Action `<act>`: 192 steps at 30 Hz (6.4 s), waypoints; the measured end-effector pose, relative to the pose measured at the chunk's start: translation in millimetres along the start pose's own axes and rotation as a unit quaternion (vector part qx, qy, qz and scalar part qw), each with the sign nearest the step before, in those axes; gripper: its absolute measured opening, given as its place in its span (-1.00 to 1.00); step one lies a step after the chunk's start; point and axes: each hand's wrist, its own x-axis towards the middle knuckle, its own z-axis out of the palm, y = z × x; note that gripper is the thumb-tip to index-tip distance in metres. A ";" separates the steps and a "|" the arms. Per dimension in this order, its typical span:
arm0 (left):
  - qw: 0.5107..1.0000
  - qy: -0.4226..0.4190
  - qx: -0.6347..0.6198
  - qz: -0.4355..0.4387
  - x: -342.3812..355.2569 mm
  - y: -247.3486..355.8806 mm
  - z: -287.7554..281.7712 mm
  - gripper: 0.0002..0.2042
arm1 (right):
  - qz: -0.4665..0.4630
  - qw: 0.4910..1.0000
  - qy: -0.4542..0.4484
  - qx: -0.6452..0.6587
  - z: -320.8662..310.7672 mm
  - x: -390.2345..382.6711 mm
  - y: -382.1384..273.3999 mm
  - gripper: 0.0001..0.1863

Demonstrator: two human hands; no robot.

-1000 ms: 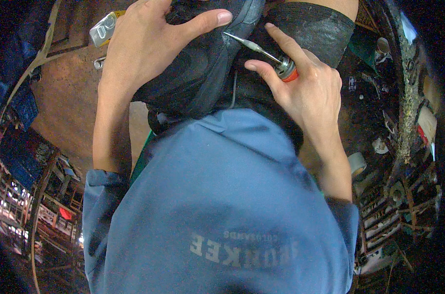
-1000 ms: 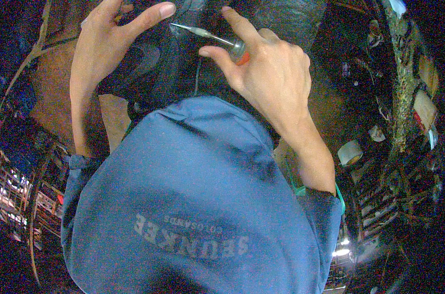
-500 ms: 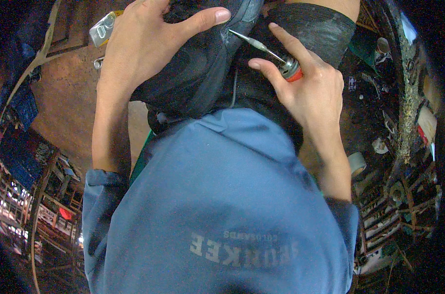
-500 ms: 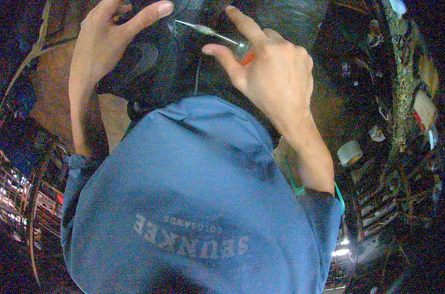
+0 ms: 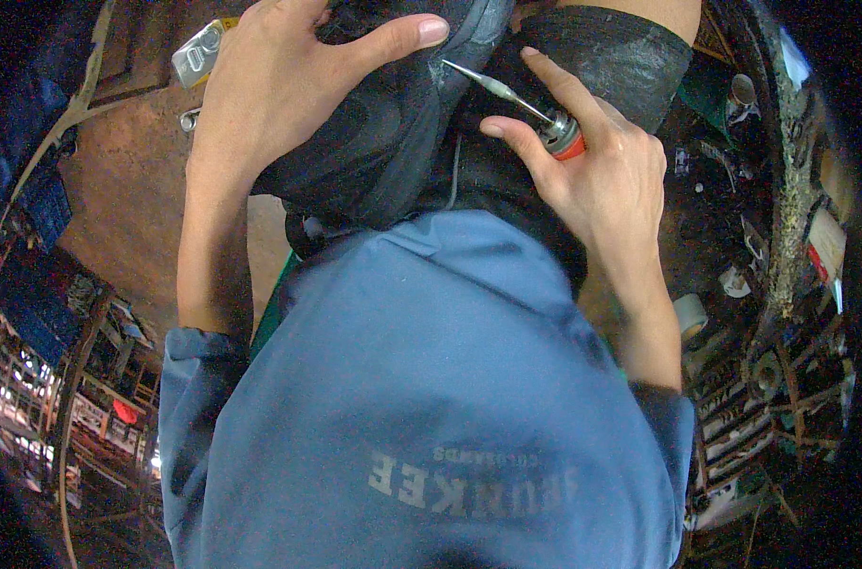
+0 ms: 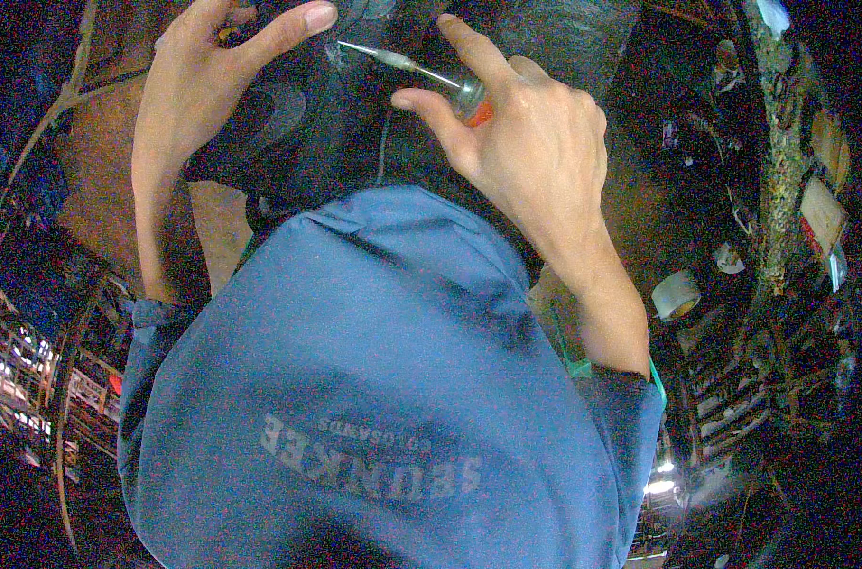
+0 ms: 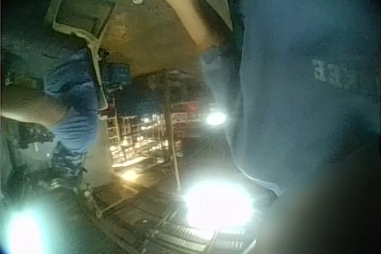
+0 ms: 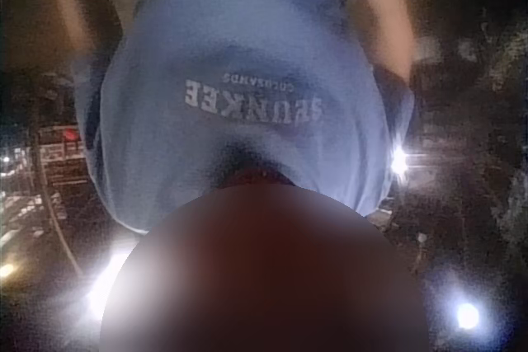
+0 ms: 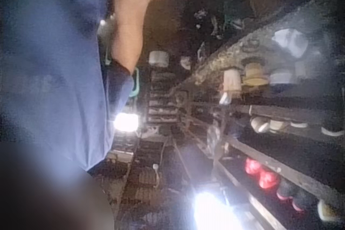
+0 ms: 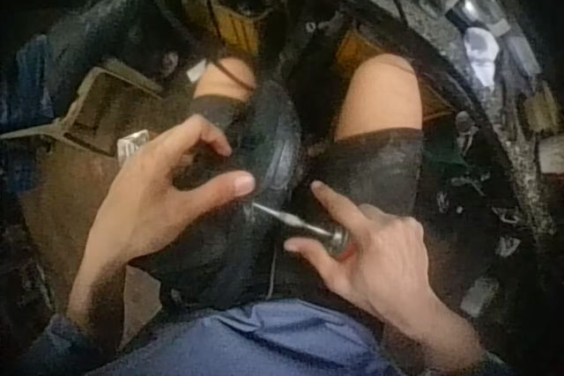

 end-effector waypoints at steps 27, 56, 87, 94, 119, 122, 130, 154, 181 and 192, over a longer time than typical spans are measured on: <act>0.998 -0.013 0.040 -0.041 -2.0 15.3 -3.2 -0.56 | -0.003 1.000 -0.013 0.000 -1.2 -2.2 3.5 -0.29; 0.999 -0.015 0.021 -0.029 -1.4 5.1 0.6 -0.58 | 0.000 1.000 -0.005 0.009 0.2 -0.3 4.9 -0.28; 0.999 0.005 0.031 -0.009 -1.3 3.3 4.2 -0.58 | -0.002 0.999 0.009 0.033 -3.5 1.6 1.9 -0.30; 1.000 0.010 0.026 0.002 -0.6 -3.1 7.6 -0.56 | 0.002 1.000 0.004 0.020 -5.0 1.6 3.0 -0.30; 1.000 0.005 0.019 0.012 -4.5 2.9 -5.2 -0.54 | -0.023 0.995 -0.015 -0.099 -39.6 13.5 -4.0 -0.32; 0.998 0.021 0.021 0.055 -2.9 -6.2 -3.8 -0.54 | -0.022 0.991 -0.045 -0.126 -45.3 19.4 -7.8 -0.34; 0.998 0.025 0.033 0.057 -2.9 -17.7 2.0 -0.54 | -0.129 0.980 -0.023 -0.152 -45.0 33.6 0.1 -0.37; 0.996 0.026 0.039 0.075 -1.7 -18.1 5.9 -0.53 | -0.171 0.977 -0.044 -0.118 -42.8 41.9 11.6 -0.38; 0.999 -0.013 0.033 -0.011 -1.6 -2.8 -1.2 -0.52 | -0.165 0.981 0.003 -0.106 -34.8 41.7 18.4 -0.40; 0.999 -0.022 0.030 -0.032 -3.0 0.5 -3.2 -0.52 | -0.162 0.980 -0.030 -0.108 -33.7 41.7 15.8 -0.40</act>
